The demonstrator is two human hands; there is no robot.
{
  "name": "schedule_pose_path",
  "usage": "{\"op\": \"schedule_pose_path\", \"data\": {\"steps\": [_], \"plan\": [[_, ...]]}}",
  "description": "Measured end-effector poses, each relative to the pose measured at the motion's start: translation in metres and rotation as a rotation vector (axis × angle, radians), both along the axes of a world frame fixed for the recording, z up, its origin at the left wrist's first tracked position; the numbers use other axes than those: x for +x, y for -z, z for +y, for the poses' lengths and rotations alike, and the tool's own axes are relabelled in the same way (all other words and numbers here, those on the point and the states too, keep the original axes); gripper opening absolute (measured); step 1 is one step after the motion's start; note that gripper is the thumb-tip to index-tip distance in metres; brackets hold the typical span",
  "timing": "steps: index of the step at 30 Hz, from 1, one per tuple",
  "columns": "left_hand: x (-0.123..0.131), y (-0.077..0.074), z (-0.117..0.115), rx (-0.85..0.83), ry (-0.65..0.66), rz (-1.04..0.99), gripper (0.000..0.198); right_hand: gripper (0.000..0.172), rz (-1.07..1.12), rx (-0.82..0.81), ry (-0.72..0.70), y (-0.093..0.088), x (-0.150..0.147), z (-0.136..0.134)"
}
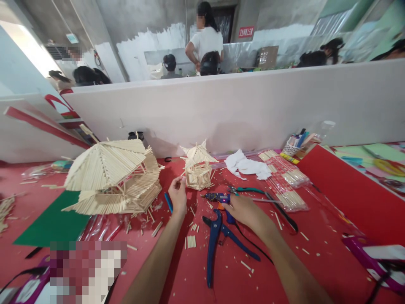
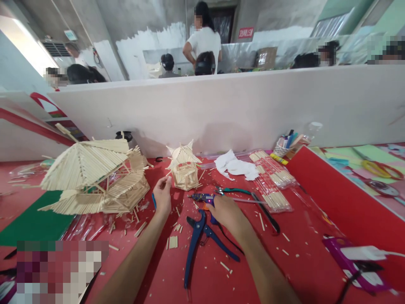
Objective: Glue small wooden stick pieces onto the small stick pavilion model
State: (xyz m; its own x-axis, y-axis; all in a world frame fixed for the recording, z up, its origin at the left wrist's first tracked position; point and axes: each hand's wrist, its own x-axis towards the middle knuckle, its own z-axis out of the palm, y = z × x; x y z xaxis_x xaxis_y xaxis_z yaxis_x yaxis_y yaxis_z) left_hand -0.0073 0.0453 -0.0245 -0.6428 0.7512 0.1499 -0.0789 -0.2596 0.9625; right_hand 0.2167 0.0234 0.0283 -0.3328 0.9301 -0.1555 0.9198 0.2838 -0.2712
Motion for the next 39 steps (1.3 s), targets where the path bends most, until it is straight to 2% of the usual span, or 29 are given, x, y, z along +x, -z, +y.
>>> {"op": "schedule_pose_path", "data": {"steps": [4, 6, 10, 13, 16, 21, 23, 29, 33, 39], "plan": [[0.002, 0.008, 0.006, 0.024, -0.033, 0.057, 0.031, 0.018, 0.241, 0.164, 0.011, -0.018, -0.005, 0.027], [0.001, 0.012, 0.008, 0.035, -0.045, 0.066, 0.033, 0.023, 0.382, 0.217, 0.044, -0.021, -0.010, 0.046], [-0.002, 0.017, 0.011, 0.029, -0.066, 0.090, 0.032, 0.040, 0.582, 0.161, -0.037, -0.012, -0.023, 0.078], [-0.005, 0.018, 0.012, 0.032, -0.063, 0.105, 0.031, 0.042, 0.697, 0.109, -0.071, 0.000, -0.033, 0.089], [-0.008, 0.019, 0.013, 0.033, -0.082, 0.132, 0.031, 0.037, 0.755, 0.135, -0.053, 0.007, -0.038, 0.091], [-0.016, 0.020, 0.018, 0.053, -0.109, 0.126, 0.031, 0.056, 0.826, 0.131, -0.094, 0.008, -0.041, 0.083], [-0.020, 0.020, 0.020, 0.064, -0.104, 0.109, 0.031, 0.058, 0.828, 0.139, -0.103, 0.006, -0.044, 0.079], [-0.027, 0.012, 0.029, 0.095, -0.109, 0.089, 0.028, 0.040, 0.844, 0.141, -0.133, 0.005, -0.055, 0.070], [-0.025, 0.004, 0.034, 0.124, -0.097, 0.060, 0.026, 0.040, 0.875, 0.135, -0.131, 0.010, -0.058, 0.070], [-0.020, 0.010, 0.035, 0.129, -0.103, -0.044, 0.027, 0.040, 0.877, 0.118, -0.122, 0.014, -0.058, 0.072]]}}
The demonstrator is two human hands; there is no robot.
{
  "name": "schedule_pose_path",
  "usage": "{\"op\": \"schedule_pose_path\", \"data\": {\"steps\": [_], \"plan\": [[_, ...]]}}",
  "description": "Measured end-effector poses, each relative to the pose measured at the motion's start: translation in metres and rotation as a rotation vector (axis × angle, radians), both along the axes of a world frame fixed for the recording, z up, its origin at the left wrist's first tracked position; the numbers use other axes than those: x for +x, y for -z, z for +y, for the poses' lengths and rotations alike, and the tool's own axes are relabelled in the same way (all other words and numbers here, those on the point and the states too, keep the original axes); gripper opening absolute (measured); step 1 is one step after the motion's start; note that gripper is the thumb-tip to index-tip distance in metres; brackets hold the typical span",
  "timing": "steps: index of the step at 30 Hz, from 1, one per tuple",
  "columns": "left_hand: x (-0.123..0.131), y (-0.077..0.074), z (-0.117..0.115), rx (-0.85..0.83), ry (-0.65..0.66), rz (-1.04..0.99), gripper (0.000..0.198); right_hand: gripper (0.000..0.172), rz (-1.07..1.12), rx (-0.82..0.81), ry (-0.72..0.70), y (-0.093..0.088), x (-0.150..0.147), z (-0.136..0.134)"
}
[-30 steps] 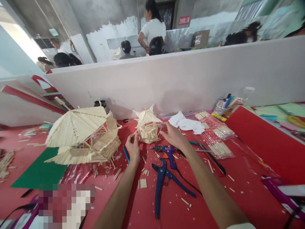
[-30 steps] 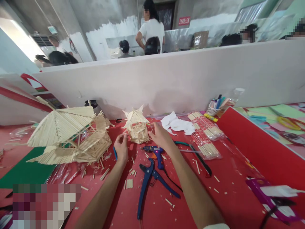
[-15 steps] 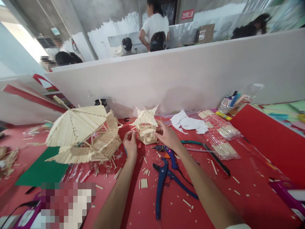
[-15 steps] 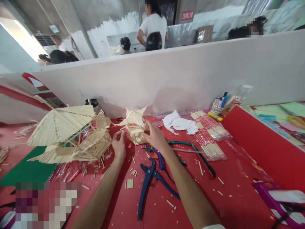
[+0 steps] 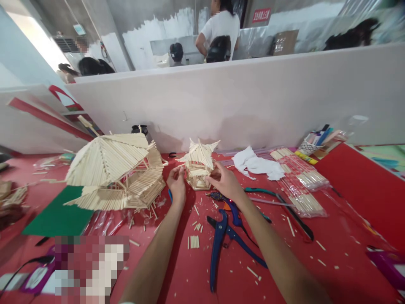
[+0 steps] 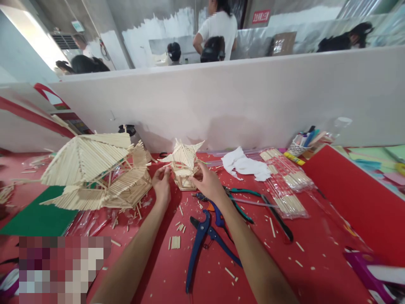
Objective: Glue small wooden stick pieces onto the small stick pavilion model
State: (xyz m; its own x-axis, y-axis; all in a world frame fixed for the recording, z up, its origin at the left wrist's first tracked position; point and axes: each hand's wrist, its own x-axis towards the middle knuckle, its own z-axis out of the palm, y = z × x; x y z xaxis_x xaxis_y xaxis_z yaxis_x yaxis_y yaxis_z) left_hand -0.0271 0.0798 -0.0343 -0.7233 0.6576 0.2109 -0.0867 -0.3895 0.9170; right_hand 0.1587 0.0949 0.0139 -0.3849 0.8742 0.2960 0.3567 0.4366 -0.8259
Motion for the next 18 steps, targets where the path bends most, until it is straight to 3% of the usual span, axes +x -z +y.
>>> {"op": "schedule_pose_path", "data": {"steps": [18], "plan": [[0.0043, -0.0008, 0.0026, 0.025, 0.023, 0.017, 0.030, 0.039, 0.003, -0.015, -0.010, -0.0037, -0.0013, -0.0010]]}}
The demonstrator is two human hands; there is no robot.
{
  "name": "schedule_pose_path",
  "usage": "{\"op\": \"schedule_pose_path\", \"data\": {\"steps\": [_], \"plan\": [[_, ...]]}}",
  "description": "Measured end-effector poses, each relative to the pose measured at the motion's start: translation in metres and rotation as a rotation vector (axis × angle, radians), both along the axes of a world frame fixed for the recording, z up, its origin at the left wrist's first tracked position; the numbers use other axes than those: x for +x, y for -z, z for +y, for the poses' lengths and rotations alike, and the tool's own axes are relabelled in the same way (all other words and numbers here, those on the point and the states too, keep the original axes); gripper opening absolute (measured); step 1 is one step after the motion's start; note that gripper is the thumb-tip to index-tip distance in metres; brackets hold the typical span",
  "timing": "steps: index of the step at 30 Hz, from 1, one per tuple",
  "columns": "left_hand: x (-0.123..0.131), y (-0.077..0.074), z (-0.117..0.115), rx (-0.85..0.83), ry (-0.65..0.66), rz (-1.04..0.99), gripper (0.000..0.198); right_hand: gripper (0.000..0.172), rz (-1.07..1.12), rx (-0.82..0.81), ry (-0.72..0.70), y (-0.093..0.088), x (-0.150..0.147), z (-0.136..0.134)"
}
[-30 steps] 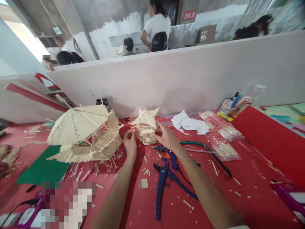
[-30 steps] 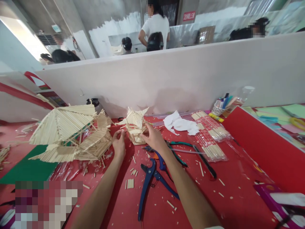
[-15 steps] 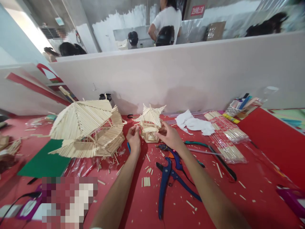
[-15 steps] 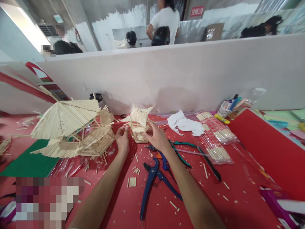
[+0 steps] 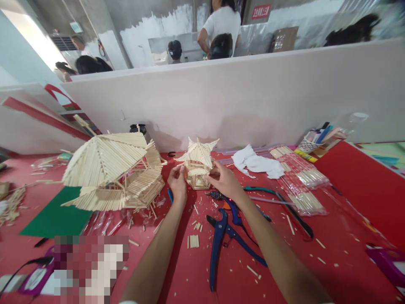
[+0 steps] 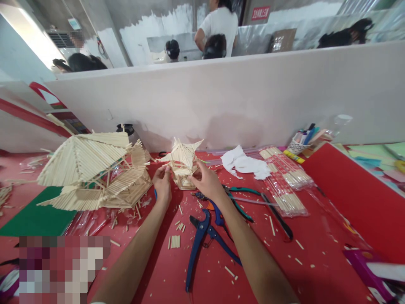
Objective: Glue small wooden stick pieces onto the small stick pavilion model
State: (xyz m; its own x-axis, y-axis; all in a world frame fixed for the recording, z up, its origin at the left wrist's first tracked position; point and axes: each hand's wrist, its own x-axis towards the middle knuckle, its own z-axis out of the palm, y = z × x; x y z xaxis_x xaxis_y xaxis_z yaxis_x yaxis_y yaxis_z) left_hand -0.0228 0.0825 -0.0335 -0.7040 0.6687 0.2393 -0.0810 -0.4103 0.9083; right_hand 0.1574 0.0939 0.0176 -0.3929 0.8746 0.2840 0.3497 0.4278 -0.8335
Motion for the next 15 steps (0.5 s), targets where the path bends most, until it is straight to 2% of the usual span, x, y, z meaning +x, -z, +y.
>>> {"op": "schedule_pose_path", "data": {"steps": [15], "plan": [[-0.0002, -0.0038, 0.0011, 0.007, 0.009, -0.013, 0.029, 0.038, 0.006, 0.012, -0.010, -0.0016, 0.0007, 0.0001]]}}
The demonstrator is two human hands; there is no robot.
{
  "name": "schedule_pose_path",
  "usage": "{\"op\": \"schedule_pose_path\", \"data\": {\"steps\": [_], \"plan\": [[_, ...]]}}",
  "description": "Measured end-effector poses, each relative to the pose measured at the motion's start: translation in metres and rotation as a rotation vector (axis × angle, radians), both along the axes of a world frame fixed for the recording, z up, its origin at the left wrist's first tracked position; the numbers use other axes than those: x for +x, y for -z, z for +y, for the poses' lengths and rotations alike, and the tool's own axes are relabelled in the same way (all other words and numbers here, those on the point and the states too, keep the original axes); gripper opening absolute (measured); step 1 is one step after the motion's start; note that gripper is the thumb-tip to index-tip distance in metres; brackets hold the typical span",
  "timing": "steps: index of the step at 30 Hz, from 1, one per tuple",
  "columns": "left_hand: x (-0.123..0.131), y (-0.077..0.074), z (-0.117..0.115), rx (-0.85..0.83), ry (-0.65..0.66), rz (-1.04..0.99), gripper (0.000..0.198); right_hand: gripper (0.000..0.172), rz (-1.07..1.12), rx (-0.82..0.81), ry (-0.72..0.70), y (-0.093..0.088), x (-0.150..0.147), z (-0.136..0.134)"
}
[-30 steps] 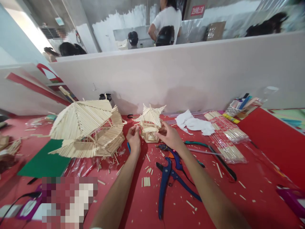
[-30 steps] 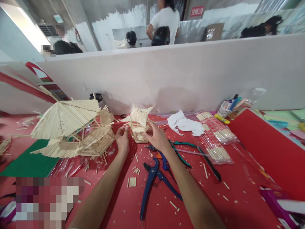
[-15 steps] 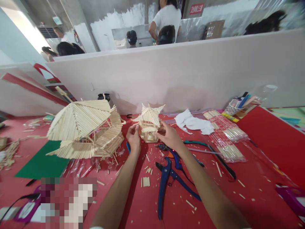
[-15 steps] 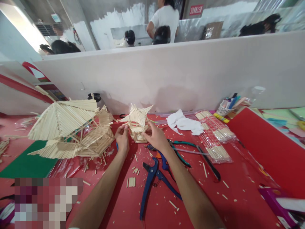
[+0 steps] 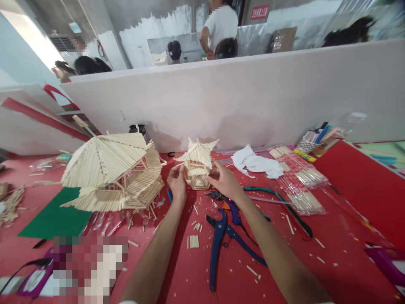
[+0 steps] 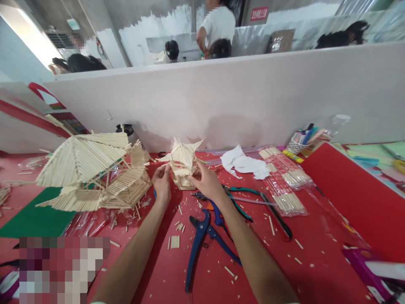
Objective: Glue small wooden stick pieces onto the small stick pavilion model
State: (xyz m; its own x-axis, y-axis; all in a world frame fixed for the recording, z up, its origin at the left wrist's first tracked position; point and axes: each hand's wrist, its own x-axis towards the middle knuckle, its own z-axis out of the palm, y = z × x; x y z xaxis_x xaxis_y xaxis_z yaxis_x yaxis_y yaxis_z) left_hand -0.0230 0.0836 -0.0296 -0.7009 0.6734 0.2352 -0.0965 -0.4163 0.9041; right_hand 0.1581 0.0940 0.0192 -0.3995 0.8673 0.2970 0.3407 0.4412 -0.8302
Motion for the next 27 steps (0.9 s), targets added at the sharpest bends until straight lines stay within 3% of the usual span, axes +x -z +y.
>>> {"op": "schedule_pose_path", "data": {"steps": [27], "plan": [[-0.0030, -0.0035, -0.0002, -0.013, 0.021, 0.018, 0.031, 0.040, 0.005, 0.002, -0.007, 0.0007, 0.0021, 0.0016]]}}
